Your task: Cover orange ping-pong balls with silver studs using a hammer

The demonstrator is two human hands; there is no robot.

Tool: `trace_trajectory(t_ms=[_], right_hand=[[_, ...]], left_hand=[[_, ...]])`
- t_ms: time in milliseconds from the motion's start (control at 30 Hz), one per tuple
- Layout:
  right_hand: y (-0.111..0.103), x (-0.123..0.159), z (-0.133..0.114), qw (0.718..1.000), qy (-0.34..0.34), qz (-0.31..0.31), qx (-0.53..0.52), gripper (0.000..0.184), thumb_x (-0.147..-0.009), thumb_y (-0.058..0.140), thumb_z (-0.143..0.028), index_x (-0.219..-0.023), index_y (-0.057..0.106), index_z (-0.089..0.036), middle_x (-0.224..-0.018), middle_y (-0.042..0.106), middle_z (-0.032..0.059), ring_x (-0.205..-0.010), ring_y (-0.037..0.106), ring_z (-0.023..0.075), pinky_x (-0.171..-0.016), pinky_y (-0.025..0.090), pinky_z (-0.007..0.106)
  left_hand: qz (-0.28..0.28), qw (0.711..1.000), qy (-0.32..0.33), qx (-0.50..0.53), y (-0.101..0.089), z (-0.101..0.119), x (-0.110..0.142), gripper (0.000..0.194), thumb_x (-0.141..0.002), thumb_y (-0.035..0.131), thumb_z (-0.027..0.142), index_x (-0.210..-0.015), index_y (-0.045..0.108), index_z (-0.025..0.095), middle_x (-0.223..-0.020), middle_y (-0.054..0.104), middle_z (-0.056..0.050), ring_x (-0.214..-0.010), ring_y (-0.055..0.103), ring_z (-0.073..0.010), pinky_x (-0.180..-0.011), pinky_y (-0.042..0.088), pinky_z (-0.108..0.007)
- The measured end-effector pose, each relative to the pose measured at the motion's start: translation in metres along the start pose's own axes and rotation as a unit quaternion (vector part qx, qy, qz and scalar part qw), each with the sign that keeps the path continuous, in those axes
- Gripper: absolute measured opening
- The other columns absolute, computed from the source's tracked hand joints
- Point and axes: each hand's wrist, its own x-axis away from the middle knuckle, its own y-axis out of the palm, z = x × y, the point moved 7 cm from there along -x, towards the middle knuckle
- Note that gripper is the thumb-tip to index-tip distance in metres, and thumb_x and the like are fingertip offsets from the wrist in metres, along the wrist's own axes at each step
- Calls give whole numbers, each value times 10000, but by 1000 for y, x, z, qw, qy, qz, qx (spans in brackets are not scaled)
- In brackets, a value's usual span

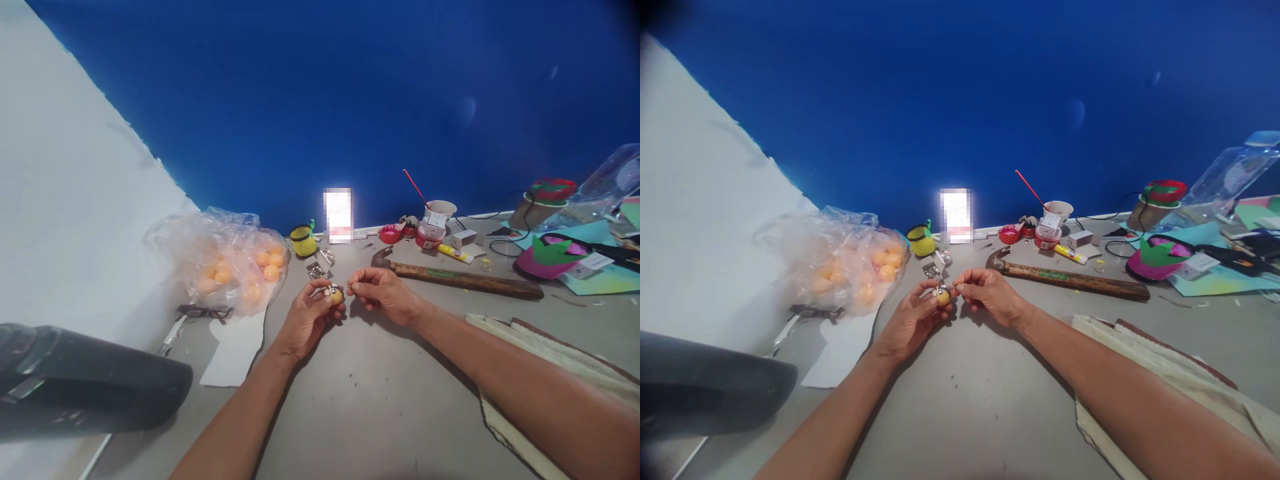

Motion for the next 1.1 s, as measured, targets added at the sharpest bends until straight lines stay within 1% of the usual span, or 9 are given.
trace_trajectory(t_ms=[67,133,267,367,500,700,767,933,1100], right_hand=[[6,2,2,999,15,-21,-20,398,-660,950,-459,-803,725,-164,-803,729,37,-550,516,66,-492,391,209],[10,4,6,998,34,-33,-33,401,-648,962,-450,-803,726,-165,-789,726,35,-549,519,69,-490,385,207],[13,4,16,997,59,-40,-41,419,-620,978,-442,-813,728,-166,-747,723,34,-548,535,79,-477,372,202],[12,3,21,996,77,-31,-40,434,-600,984,-449,-796,718,-168,-726,716,23,-518,517,73,-457,362,200],[10,2,22,995,91,-18,-48,424,-589,990,-421,-779,708,-168,-729,701,8,-515,496,65,-449,361,198],[8,3,18,994,96,0,-46,437,-546,1006,-412,-752,714,-160,-709,703,10,-499,478,57,-434,344,190],[8,3,18,994,98,2,-49,436,-534,1010,-407,-740,716,-159,-698,700,10,-500,472,58,-430,344,189],[8,3,18,995,92,-8,-48,401,-573,991,-402,-732,715,-160,-702,697,12,-504,469,61,-437,355,195],[7,1,16,996,82,-16,-25,390,-581,978,-415,-720,714,-163,-699,689,9,-511,467,64,-440,351,199]], left_hand=[[6,1000,17,-9,1,3,0,502,-689,946,237,-1053,605,188,-1009,748,-53,-830,738,-193,-747,570,-304],[15,999,32,-18,2,5,1,532,-685,950,241,-1098,620,185,-1032,738,-54,-855,741,-196,-760,578,-305],[24,998,45,-47,2,5,2,547,-705,936,263,-1169,660,178,-1016,713,-35,-803,721,-155,-805,591,-318],[32,993,63,-95,2,6,3,493,-709,926,264,-1125,672,190,-1001,715,-30,-796,710,-153,-795,590,-316],[44,981,105,-157,2,10,3,421,-708,906,223,-1070,693,190,-975,732,-44,-821,702,-169,-745,562,-277],[55,954,147,-254,-1,12,5,369,-761,860,217,-1102,720,204,-894,730,-34,-773,651,-162,-720,520,-260],[55,950,153,-266,-1,12,6,355,-771,852,219,-1102,726,206,-875,728,-33,-762,640,-161,-721,515,-261],[57,957,144,-244,-1,10,6,372,-729,869,181,-1075,739,207,-851,728,-33,-758,649,-174,-719,517,-271],[54,953,143,-263,0,10,6,349,-760,849,210,-1084,719,214,-862,734,-30,-770,665,-179,-731,533,-280]])
